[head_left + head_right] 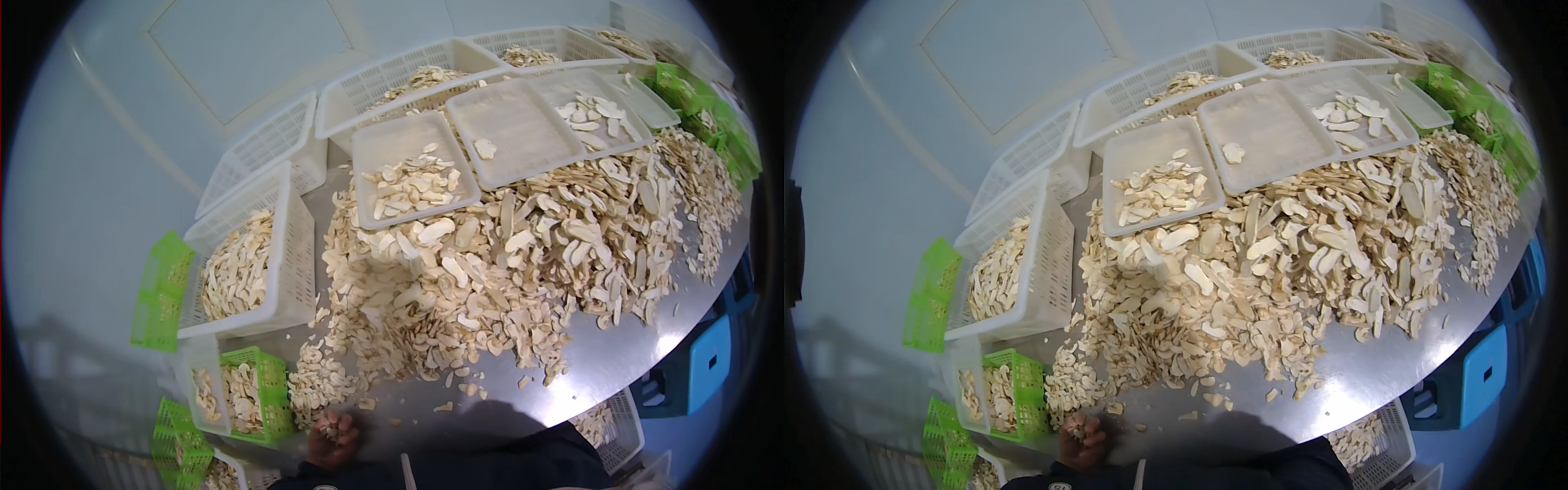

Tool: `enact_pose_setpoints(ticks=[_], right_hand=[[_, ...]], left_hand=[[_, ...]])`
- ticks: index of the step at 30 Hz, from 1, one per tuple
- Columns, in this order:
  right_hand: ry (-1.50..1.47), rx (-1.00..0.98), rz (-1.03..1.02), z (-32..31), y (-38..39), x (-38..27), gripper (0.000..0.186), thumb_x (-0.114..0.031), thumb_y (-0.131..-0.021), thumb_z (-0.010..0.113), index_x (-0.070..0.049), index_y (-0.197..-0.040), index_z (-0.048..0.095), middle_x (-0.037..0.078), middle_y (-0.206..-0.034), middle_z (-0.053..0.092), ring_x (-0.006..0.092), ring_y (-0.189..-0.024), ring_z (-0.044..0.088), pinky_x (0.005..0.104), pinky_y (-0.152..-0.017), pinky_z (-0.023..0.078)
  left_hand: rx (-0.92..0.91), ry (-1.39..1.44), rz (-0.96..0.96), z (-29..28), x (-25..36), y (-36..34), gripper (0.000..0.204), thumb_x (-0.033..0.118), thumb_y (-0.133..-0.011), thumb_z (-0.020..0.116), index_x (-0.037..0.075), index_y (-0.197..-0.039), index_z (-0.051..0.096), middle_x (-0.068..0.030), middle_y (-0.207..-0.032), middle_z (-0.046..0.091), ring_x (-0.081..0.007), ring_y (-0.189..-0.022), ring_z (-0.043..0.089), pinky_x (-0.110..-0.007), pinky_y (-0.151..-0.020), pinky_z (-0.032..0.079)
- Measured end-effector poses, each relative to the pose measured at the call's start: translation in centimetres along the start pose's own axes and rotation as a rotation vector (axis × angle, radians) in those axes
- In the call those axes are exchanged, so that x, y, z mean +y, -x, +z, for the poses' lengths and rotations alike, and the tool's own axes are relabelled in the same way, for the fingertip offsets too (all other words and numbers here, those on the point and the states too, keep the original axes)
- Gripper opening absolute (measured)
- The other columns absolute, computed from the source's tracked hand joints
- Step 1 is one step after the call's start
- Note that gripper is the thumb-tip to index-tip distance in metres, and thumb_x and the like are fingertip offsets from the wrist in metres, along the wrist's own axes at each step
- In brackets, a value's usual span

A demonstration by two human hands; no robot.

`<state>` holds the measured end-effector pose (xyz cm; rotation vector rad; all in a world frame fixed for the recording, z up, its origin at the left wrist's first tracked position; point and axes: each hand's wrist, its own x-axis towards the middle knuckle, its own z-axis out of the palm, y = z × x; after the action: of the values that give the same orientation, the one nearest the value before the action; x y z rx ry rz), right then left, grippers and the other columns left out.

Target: The person sorts dried food slices by hand, moving them from a large pile on a metal table into various plastic trays and baskets.

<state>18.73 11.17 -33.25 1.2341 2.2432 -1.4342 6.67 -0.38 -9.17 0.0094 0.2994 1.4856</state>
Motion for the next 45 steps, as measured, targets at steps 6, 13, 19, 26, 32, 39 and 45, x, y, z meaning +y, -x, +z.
enact_pose_setpoints(ticks=[6,13,19,26,32,39,45], right_hand=[[-0.024,0.038,-0.046,-0.8,0.4,0.9,0.029,-0.014,-0.076,0.072,0.000,-0.101,0.070,0.018,-0.101,0.071,0.0361,-0.092,0.067,0.0442,-0.081,0.053],[-0.068,0.118,-0.053,-3.7,0.4,3.4,0.029,-0.015,-0.076,0.072,0.000,-0.100,0.070,0.019,-0.100,0.071,0.0368,-0.091,0.067,0.0447,-0.080,0.053],[-0.142,0.219,-0.069,-6.0,0.4,6.9,0.029,-0.015,-0.075,0.072,0.000,-0.100,0.070,0.019,-0.099,0.071,0.0374,-0.091,0.067,0.0451,-0.079,0.053],[-0.179,0.450,-0.087,-10.3,3.8,14.0,0.029,-0.016,-0.074,0.072,0.000,-0.099,0.070,0.020,-0.098,0.071,0.0381,-0.090,0.067,0.0456,-0.078,0.053],[-0.170,0.770,-0.094,-11.6,10.1,20.9,0.029,-0.016,-0.074,0.073,0.000,-0.098,0.070,0.020,-0.098,0.071,0.0388,-0.090,0.067,0.0461,-0.077,0.053],[-0.261,0.783,0.256,-12.4,21.5,19.9,0.029,-0.026,-0.077,0.070,-0.002,-0.090,0.062,0.023,-0.082,0.067,0.0430,-0.083,0.065,0.0497,-0.071,0.052],[-0.166,0.670,0.277,-14.3,25.4,17.9,0.028,-0.028,-0.076,0.071,-0.002,-0.089,0.067,0.021,-0.086,0.069,0.0412,-0.086,0.067,0.0495,-0.073,0.053]], left_hand=[[0.052,-0.013,-0.026,-0.4,0.2,0.5,0.020,0.030,-0.100,0.051,0.012,-0.107,0.057,-0.0067,-0.102,0.055,-0.0189,-0.081,0.052,-0.028,-0.054,0.047],[0.254,-0.179,0.042,0.4,0.7,1.1,0.019,0.025,-0.102,0.052,0.009,-0.109,0.059,-0.0066,-0.093,0.059,-0.0188,-0.084,0.055,-0.032,-0.066,0.049],[0.176,-0.201,-0.060,0.3,1.3,0.8,0.015,0.023,-0.104,0.049,0.010,-0.104,0.058,-0.0065,-0.093,0.060,-0.0170,-0.071,0.053,-0.029,-0.061,0.047],[0.251,-0.312,-0.172,3.5,0.2,-3.7,0.015,0.022,-0.104,0.049,0.011,-0.107,0.058,-0.0075,-0.095,0.061,-0.0172,-0.076,0.055,-0.028,-0.066,0.049],[0.264,-0.354,-0.322,4.2,-2.1,-7.5,0.015,0.023,-0.103,0.050,0.011,-0.106,0.058,-0.0066,-0.092,0.060,-0.0167,-0.076,0.055,-0.029,-0.065,0.049],[0.218,-0.389,-0.422,4.1,-3.1,-8.8,0.014,0.024,-0.102,0.052,0.011,-0.105,0.059,-0.0057,-0.089,0.058,-0.0161,-0.075,0.054,-0.030,-0.064,0.049],[0.193,-0.394,-0.456,4.4,-3.3,-8.7,0.014,0.025,-0.101,0.053,0.012,-0.104,0.059,-0.0049,-0.086,0.057,-0.0156,-0.074,0.054,-0.031,-0.064,0.048]])
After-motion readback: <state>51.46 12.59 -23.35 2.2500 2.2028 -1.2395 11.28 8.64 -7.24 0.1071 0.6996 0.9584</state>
